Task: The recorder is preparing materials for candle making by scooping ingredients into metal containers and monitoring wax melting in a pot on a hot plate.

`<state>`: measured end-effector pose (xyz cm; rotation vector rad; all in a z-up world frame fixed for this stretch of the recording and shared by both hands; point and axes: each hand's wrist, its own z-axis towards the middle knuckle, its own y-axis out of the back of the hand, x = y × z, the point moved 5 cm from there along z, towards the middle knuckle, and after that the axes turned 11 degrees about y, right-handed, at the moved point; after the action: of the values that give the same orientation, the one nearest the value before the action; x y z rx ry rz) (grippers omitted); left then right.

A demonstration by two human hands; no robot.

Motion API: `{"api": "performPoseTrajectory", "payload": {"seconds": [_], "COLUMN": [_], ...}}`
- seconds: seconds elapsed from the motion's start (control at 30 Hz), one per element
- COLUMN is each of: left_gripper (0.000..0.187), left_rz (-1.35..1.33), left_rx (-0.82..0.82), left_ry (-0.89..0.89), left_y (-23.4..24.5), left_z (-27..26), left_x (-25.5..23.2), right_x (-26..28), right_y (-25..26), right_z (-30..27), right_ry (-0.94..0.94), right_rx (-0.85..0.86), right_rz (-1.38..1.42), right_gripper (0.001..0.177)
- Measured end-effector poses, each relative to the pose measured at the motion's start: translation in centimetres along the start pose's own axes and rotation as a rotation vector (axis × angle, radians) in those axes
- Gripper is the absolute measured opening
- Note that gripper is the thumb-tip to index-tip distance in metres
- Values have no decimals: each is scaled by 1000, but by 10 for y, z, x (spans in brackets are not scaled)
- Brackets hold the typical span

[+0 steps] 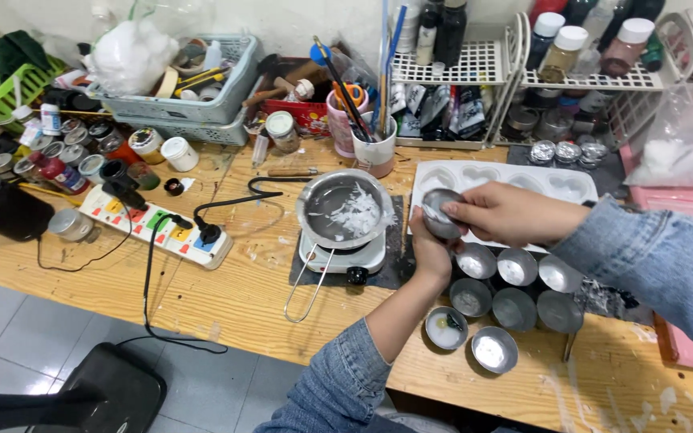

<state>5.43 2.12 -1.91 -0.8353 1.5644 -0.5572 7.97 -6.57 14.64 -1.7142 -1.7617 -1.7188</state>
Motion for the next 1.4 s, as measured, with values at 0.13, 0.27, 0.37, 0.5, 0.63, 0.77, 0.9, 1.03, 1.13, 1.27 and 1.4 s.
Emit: {"api": "performPoseTrajectory", "payload": {"seconds": [0.13, 0.27, 0.37, 0.5, 0.63, 0.77, 0.9, 1.03, 1.13, 1.27, 1.4], "left_gripper": [55, 61, 65, 61, 65, 58, 56, 53, 53, 52, 51], "left_rz": [-105, -2, 13, 56, -38, 14, 220, 408, 484, 565, 517], "left_rx": [-127, 17, 68, 9, 206, 332, 364, 355, 295, 276, 306], "left_ry": [214, 137, 135, 228, 297, 166, 122, 159, 93, 31, -105], "left_y": [9, 14, 14, -19, -9, -35, -50, -53, -39, -37, -37], "left_z": [9, 16, 16, -13, -3, -25, -35, -39, -30, -27, -25], "left_x": [19, 25, 29, -7, 4, -27, -37, -27, -19, -19, -29], "right_x": [65, 107, 121, 114, 93, 82, 52, 29, 19, 7, 13], "right_y": [0, -17, -27, -20, 14, 31, 13, -13, -23, -27, -29], "right_z": [17, 37, 42, 43, 5, -56, -82, -81, -77, -69, -61], "right_ry": [1, 490, 436, 516, 488, 446, 299, 358, 305, 277, 220], "right_rx": [-71, -348, -319, -347, -373, -333, -184, -242, -278, -257, -247], "right_rz": [-222, -753, -936, -882, -891, -988, -1288, -1346, -1345, -1111, -966], "right_gripper": [52, 50, 58, 48, 32, 20, 16, 15, 8, 8, 10]}}
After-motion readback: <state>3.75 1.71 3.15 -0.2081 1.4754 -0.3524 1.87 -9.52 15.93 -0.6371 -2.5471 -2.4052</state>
